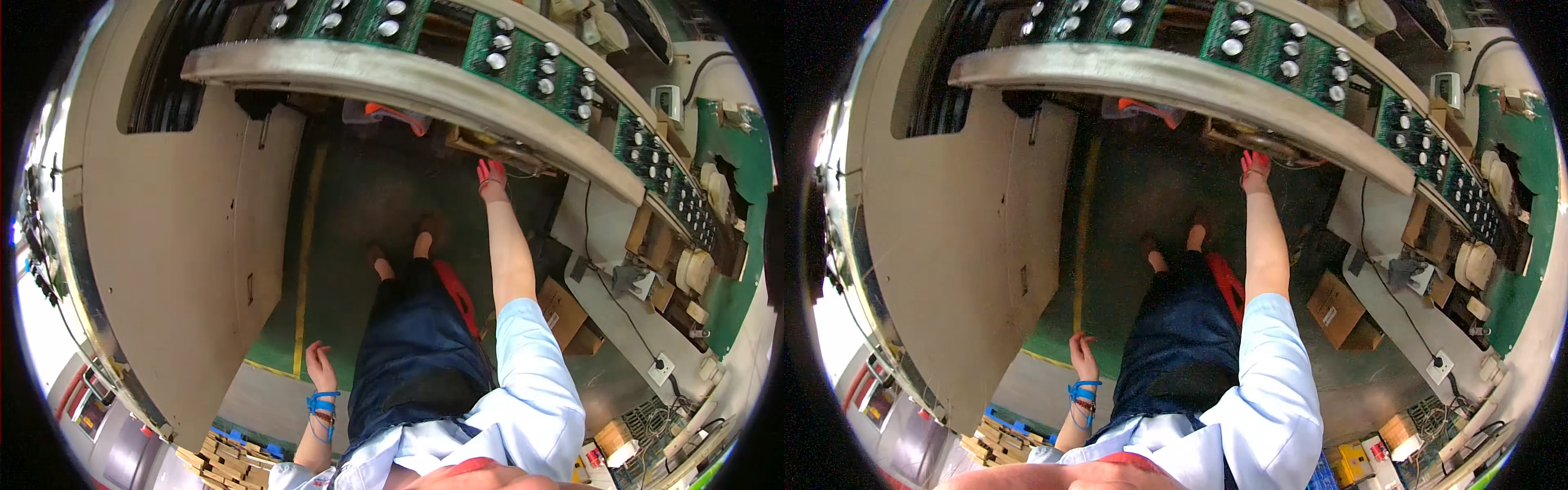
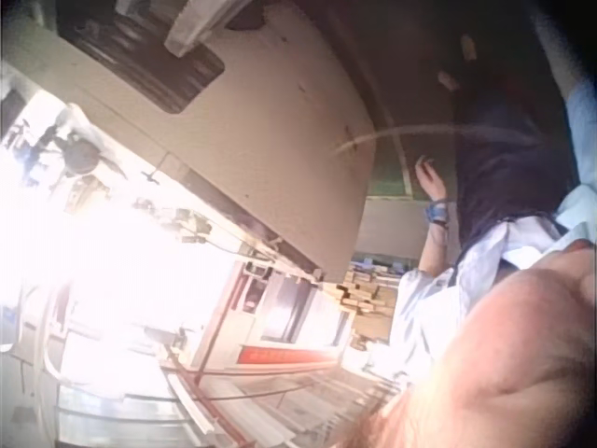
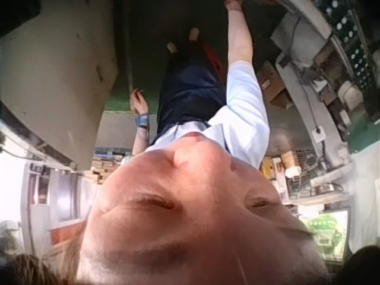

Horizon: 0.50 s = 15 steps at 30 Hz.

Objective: Assembling electronic components on a printed circuit board on a conveyor belt.

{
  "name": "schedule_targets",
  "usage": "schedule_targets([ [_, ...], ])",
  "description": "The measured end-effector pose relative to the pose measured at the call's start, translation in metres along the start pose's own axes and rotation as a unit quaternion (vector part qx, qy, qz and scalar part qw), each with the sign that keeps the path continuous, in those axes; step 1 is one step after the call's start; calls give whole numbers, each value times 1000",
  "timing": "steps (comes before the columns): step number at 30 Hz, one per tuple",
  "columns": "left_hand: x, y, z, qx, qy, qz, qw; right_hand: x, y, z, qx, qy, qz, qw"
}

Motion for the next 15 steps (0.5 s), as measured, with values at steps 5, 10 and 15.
schedule_targets([
  [5,1,5,-31,9,20,2,1000,20,-1,-5,-23,59,-3,998],
  [10,-6,8,-56,-1,42,12,999,26,-15,-4,-63,88,47,993],
  [15,-3,-3,-71,-23,73,9,997,93,-17,4,74,29,-83,993],
])
Point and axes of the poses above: each hand's wrist, its own x-axis towards the middle knuckle, its own y-axis out of the back of the hand, z = x × y, the point moved 6 cm from there along x, towards the middle knuckle, and after that the axes turned 1 degree about z, right-handed, at the moved point
